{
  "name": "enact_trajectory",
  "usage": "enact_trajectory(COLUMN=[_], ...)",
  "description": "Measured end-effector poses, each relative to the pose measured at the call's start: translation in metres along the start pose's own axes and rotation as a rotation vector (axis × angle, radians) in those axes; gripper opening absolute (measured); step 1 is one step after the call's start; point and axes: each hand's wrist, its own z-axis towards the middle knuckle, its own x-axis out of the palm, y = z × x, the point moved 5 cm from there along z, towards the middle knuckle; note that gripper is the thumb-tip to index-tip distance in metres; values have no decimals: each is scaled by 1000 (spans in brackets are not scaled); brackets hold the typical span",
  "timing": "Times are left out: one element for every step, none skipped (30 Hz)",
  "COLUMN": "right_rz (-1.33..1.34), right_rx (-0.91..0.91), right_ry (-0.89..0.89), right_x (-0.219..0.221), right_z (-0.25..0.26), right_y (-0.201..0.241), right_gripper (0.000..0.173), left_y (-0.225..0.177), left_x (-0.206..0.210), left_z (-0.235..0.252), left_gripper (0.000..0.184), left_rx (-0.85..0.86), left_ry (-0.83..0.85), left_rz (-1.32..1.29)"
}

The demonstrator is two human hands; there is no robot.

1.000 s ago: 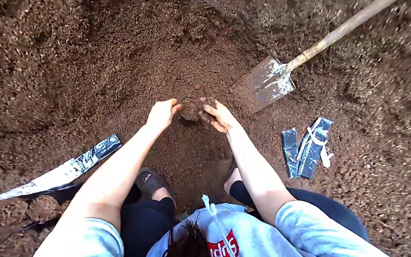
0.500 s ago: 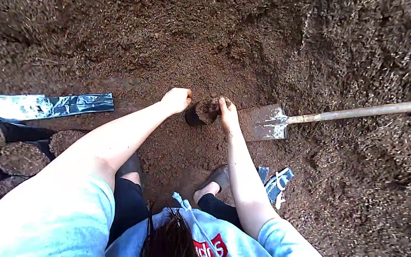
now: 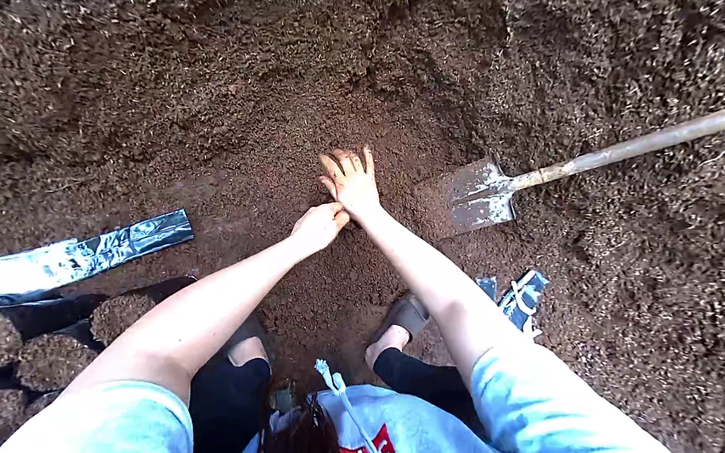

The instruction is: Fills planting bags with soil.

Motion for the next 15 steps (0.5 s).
enact_trajectory(right_rz=[52,134,249,418,642,894,1114,1297,1436,1533,1611,1664,1698,1715,1720], right_rx=[18,92,211,352,488,591,680,762,860,988,1071,1100,1081,1035,982], right_ry=[15,24,37,48,63,93,143,192,227,218,196,152,116,91,72], right_x=[-9,-19,-27,-29,-24,-10,8,27,39,47,49,49,47,42,32], right_z=[6,7,6,4,-2,-11,-24,-39,-57,-72,-81,-84,-87,-90,-89], right_y=[-4,-12,-27,-44,-62,-74,-78,-73,-63,-51,-40,-31,-25,-20,-16], right_gripper=[46,45,47,50,55,59,64,67,69,68,69,68,67,66,65], left_y=[0,7,20,36,51,65,70,68,59,52,48,50,54,56,52], left_x=[-12,-22,-32,-37,-35,-25,-8,13,35,57,74,86,92,94,86], left_z=[5,10,15,19,19,17,13,9,8,14,26,41,50,51,45], left_gripper=[38,45,54,64,72,76,78,79,81,85,90,90,89,87,83], left_rx=[30,-3,-114,-277,-439,-573,-673,-717,-724,-705,-690,-669,-640,-600,-514], left_ry=[-74,-147,-231,-283,-280,-257,-229,-195,-160,-144,-138,-139,-142,-126,-100], left_rz=[-99,-226,-389,-569,-735,-865,-964,-1037,-1135,-1269,-1425,-1582,-1668,-1685,-1664])
